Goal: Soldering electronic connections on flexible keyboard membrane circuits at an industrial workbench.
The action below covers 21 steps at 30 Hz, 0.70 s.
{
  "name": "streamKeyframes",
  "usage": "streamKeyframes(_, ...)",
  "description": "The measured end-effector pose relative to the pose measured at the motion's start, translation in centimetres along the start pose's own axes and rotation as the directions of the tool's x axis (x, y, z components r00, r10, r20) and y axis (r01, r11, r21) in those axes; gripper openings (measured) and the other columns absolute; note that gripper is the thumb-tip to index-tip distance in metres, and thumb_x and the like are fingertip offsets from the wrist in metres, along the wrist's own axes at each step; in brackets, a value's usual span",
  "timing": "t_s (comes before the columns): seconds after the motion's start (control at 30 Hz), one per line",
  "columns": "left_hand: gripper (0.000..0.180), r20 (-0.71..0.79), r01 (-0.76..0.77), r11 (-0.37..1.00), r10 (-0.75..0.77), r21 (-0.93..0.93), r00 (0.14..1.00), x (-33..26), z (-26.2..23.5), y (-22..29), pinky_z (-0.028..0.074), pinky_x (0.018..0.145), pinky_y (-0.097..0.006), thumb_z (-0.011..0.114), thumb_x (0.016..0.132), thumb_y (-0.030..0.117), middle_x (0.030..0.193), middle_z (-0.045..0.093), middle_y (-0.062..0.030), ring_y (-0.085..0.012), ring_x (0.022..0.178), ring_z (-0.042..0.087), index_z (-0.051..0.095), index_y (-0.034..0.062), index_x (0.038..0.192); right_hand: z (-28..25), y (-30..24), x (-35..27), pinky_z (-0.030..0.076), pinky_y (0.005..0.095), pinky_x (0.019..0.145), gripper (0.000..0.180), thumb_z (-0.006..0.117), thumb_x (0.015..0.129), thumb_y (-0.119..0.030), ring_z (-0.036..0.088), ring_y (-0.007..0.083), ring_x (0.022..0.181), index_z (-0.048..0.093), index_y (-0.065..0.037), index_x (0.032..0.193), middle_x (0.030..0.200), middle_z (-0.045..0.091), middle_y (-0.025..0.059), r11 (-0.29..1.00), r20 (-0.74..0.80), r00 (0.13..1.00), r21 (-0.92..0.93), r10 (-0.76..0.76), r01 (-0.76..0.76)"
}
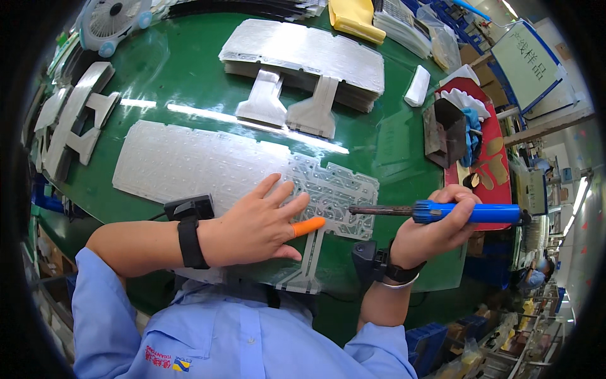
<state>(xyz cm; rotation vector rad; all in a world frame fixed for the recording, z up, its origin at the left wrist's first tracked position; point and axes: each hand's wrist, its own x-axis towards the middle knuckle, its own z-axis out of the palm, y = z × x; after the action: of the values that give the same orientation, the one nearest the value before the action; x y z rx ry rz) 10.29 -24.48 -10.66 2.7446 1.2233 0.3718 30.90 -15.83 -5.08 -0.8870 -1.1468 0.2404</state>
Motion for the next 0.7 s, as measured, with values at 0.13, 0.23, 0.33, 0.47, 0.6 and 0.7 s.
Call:
streamKeyframes(0.13, 0.057, 0.016, -0.001, 0.998, 0.000, 0.062, 1.000, 0.4, 0.1, 0.2, 0.027, 0.102, -0.055, 0.054, 0.080, 0.056, 0.121, 0.047, -0.0128, -0.0318, 0.120, 0.039, 0.059, 0.0158, 0.120, -0.5, 0.2, 0.8, 0.030, 0.0237, 0.051, 0.028, 0.049, 0.091, -0.029, 0.037, 0.0098, 0.060, 0.042, -0.006, 0.077, 0.069, 0.040, 0.0024, 1.000, -0.050, 0.999, 0.009, -0.007, 0.008)
streamKeyframes(0.23, 0.058, -0.007, -0.009, 1.000, 0.010, 0.021, 1.000, 0.4, 0.3, -0.1, 0.025, 0.103, -0.056, 0.056, 0.079, 0.056, 0.125, 0.045, -0.0138, -0.0329, 0.124, 0.037, 0.057, 0.0177, 0.123, -0.7, 0.2, 1.0, 0.031, 0.0238, 0.052, 0.029, 0.049, 0.092, -0.030, 0.038, 0.0098, 0.060, 0.042, -0.006, 0.076, 0.070, 0.041, 0.0024, 0.998, -0.034, 0.999, 0.066, -0.014, 0.016)
streamKeyframes(0.33, 0.064, -0.023, -0.024, 0.995, 0.022, -0.099, 0.999, -0.1, 0.5, -1.0, 0.023, 0.104, -0.057, 0.058, 0.079, 0.055, 0.132, 0.042, -0.0155, -0.0346, 0.128, 0.034, 0.050, 0.0171, 0.130, -0.9, 0.4, 1.3, 0.032, 0.0236, 0.053, 0.030, 0.049, 0.092, -0.030, 0.039, 0.0102, 0.061, 0.042, -0.006, 0.076, 0.071, 0.042, 0.0027, 0.993, -0.061, 0.998, 0.118, 0.033, -0.025)
streamKeyframes(0.47, 0.071, -0.003, 0.164, 0.986, -0.164, 0.028, 0.986, -1.3, -0.8, -0.2, 0.021, 0.105, -0.058, 0.059, 0.081, 0.050, 0.141, 0.034, -0.0194, -0.0366, 0.131, 0.030, 0.041, 0.0107, 0.137, -2.1, 1.0, 2.3, 0.033, 0.0244, 0.054, 0.028, 0.048, 0.092, -0.029, 0.041, 0.0110, 0.062, 0.043, -0.005, 0.078, 0.072, 0.043, 0.0032, 0.993, -0.099, 0.993, 0.101, 0.065, -0.055)
streamKeyframes(0.6, 0.063, 0.126, 0.029, 0.999, -0.030, 0.015, 0.992, -4.3, -2.2, 2.2, 0.022, 0.104, -0.058, 0.062, 0.080, 0.038, 0.136, 0.038, -0.0222, -0.0361, 0.129, 0.033, 0.046, 0.0057, 0.132, -3.0, 1.7, 3.6, 0.035, 0.0257, 0.057, 0.026, 0.048, 0.093, -0.027, 0.042, 0.0123, 0.063, 0.044, -0.005, 0.079, 0.073, 0.043, 0.0033, 0.974, -0.153, 0.979, 0.202, 0.131, -0.099)
streamKeyframes(0.7, 0.042, 0.055, -0.237, 0.969, 0.241, -0.075, 0.969, -6.0, -3.0, 4.2, 0.043, 0.092, -0.045, 0.062, 0.074, 0.020, 0.112, 0.056, -0.0185, -0.0300, 0.107, 0.055, 0.060, 0.0018, 0.112, -3.5, 2.4, 4.3, 0.036, 0.0258, 0.060, 0.026, 0.049, 0.093, -0.027, 0.043, 0.0128, 0.065, 0.044, -0.004, 0.080, 0.074, 0.045, 0.0035, 0.970, -0.194, 0.970, 0.221, 0.148, -0.104)
